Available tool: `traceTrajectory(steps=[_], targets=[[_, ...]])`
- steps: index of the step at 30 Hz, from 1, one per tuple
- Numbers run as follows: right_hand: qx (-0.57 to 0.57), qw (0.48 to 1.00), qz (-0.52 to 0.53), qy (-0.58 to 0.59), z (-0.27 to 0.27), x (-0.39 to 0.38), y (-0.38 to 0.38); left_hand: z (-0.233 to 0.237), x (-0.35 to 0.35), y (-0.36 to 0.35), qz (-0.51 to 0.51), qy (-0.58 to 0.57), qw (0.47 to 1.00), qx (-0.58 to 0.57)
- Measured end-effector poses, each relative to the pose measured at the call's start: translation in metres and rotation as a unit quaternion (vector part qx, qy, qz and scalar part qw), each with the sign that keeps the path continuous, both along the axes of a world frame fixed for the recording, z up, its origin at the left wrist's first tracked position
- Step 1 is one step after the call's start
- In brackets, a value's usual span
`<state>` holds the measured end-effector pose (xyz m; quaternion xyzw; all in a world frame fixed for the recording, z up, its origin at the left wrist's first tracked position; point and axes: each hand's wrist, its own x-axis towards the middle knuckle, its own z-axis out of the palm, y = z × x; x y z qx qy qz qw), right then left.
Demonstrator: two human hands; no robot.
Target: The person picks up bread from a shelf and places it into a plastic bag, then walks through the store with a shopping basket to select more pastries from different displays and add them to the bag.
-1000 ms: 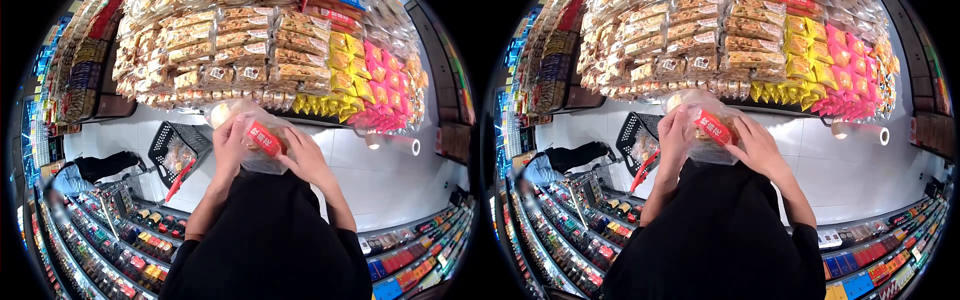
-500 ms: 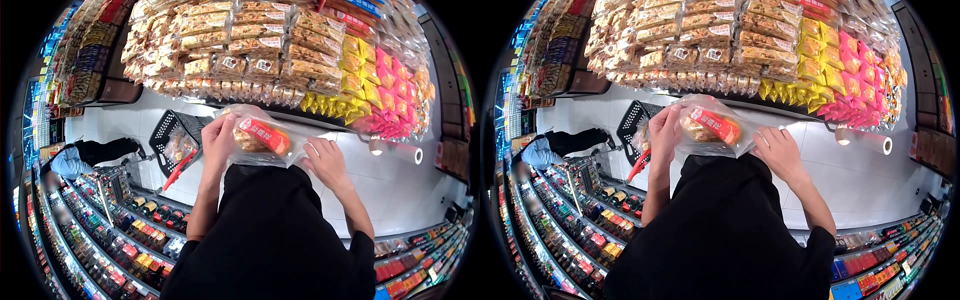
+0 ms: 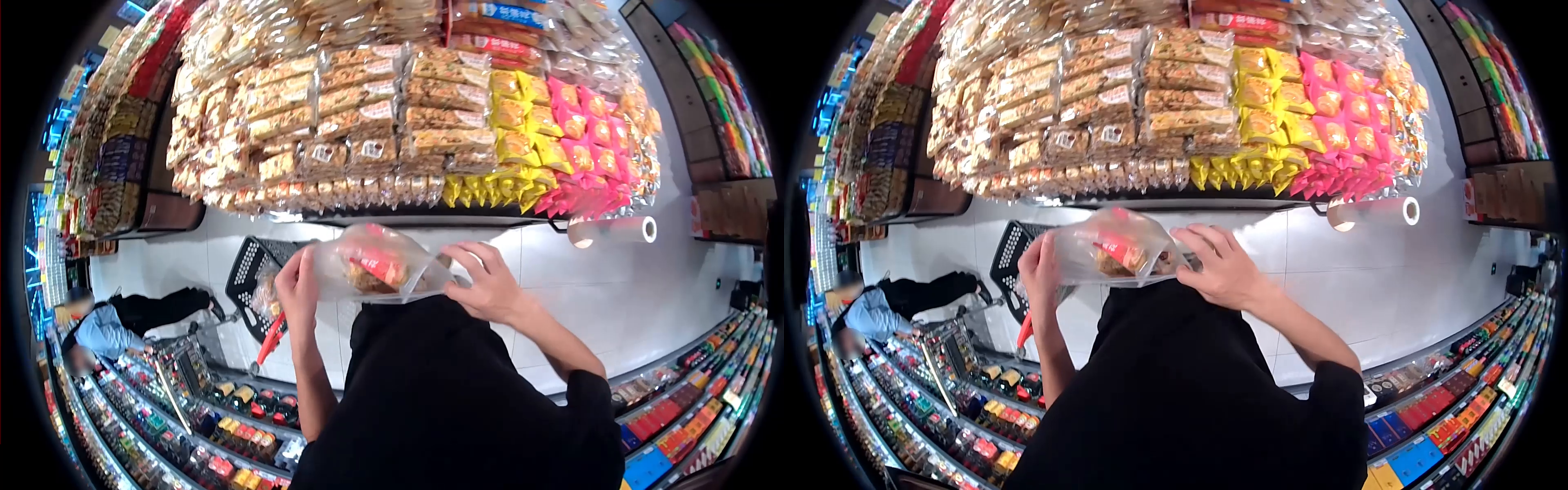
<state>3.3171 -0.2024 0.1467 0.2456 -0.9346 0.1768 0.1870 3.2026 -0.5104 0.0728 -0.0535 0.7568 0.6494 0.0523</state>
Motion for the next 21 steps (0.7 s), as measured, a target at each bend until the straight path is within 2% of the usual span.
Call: traceTrajectory(steps=[2, 4, 8, 10, 14, 16, 17, 19, 21], targets=[[-0.130, 0.982, -0.034, -0.129, -0.015, 0.004, -0.003, 0.009, 0.007, -0.002, -0.005, -0.042, 0.999, -0.010], [-0.252, 0.912, -0.067, -0.318, -0.033, 0.014, -0.008, 0.000, 0.016, -0.002, -0.006, -0.035, 0.999, -0.012], [-0.388, 0.855, -0.045, -0.340, -0.052, 0.022, -0.027, -0.040, 0.031, -0.014, -0.010, -0.058, 0.998, -0.002], [-0.437, 0.842, -0.067, -0.310, -0.056, 0.021, -0.044, -0.062, 0.039, -0.021, -0.020, -0.067, 0.998, 0.007], [-0.381, 0.860, -0.117, -0.320, -0.060, 0.028, -0.059, -0.079, 0.052, -0.037, -0.012, -0.100, 0.994, 0.039], [-0.385, 0.846, -0.142, -0.341, -0.078, 0.035, -0.063, -0.089, 0.058, -0.045, -0.035, -0.113, 0.991, 0.062], [-0.344, 0.866, -0.164, -0.324, -0.096, 0.041, -0.064, -0.095, 0.059, -0.048, -0.050, -0.096, 0.993, 0.041], [-0.398, 0.828, -0.180, -0.351, -0.098, 0.049, -0.074, -0.098, 0.064, -0.055, -0.076, -0.092, 0.992, 0.036], [-0.320, 0.851, -0.190, -0.370, -0.101, 0.059, -0.082, -0.094, 0.067, -0.063, -0.098, -0.091, 0.990, 0.050]])
